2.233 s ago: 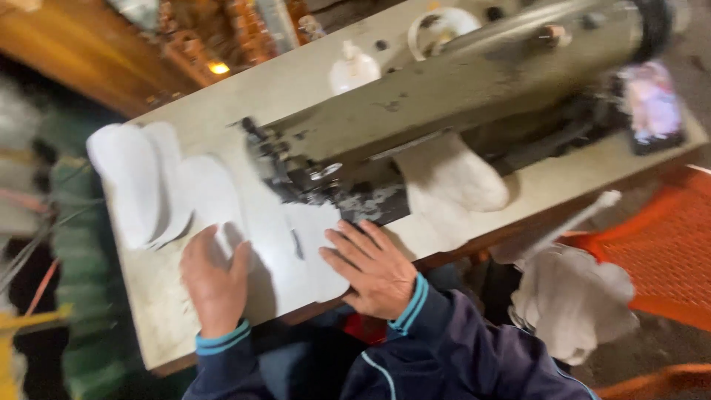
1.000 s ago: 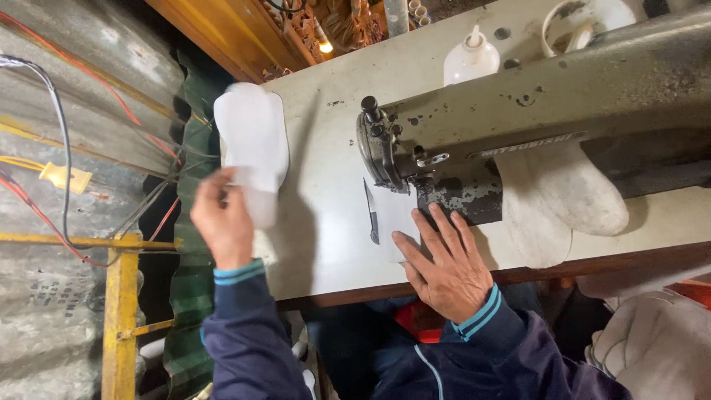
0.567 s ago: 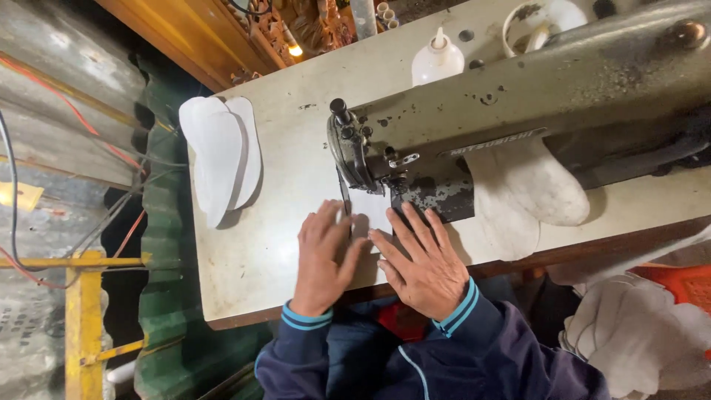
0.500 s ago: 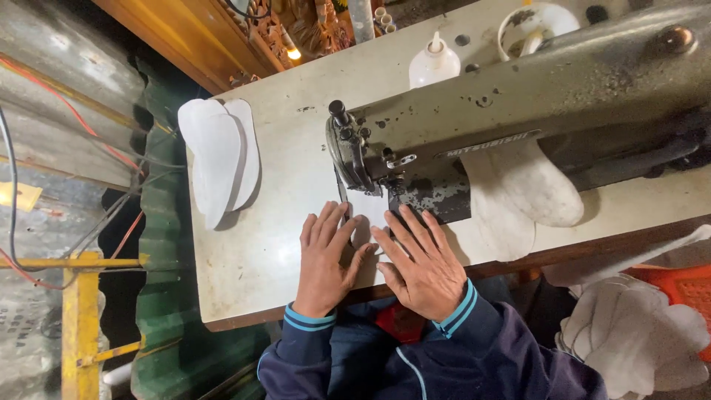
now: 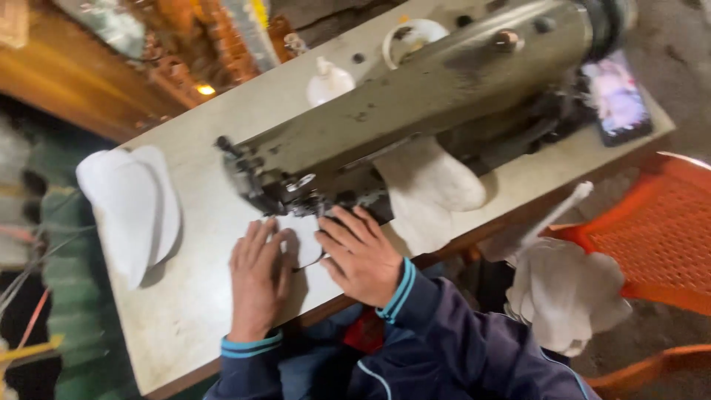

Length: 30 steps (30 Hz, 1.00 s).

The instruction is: Using an industrial sewing machine to stitch the edges of shoe insoles.

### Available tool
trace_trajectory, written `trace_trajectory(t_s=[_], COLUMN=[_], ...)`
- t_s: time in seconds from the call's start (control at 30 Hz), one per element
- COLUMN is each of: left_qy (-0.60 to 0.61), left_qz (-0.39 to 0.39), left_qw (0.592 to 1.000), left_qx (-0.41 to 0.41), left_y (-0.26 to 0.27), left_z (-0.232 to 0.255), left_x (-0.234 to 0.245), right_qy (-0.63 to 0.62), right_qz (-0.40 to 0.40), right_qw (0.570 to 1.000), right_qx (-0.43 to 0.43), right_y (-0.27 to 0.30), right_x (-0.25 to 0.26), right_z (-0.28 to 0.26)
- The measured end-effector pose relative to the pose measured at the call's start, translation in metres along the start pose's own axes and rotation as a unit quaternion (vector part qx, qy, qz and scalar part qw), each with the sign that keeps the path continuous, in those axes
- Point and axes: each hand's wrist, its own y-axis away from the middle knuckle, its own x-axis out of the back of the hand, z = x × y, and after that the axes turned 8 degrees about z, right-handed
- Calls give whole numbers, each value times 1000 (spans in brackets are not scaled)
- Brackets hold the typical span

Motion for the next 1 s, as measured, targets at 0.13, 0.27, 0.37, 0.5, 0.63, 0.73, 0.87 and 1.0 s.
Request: trace_trajectory(t_s=[0.13, 0.27, 0.37, 0.5, 0.63, 0.73, 0.87, 1.0], left_qy=[2, -14, -16, -12, -12, -15, -21, -28], left_qz=[-26, -39, -36, -30, -21, -24, -36, -10], left_qw=[1000, 999, 999, 999, 1000, 1000, 999, 1000], left_qx=[14, 26, 27, 18, 14, 8, 32, 1], left_y=[-7, -10, -12, -17, -18, -21, -18, -19], left_z=[-6, -11, -13, -14, -21, -22, -39, -53], left_x=[0, -1, -1, -1, -5, -4, -17, -28], right_qy=[-33, -19, -17, -11, -3, 9, 10, 38], right_qz=[0, 24, 29, 44, 36, 27, 51, 84], right_qw=[999, 1000, 999, 999, 999, 1000, 999, 996], right_qx=[-13, 3, 7, 10, 10, 5, -3, 7], right_y=[5, 1, 2, 1, 0, 0, 4, 0], right_x=[0, 4, 3, 4, 3, 3, -9, -11], right_z=[3, 2, 2, 1, 1, 0, 2, 0])
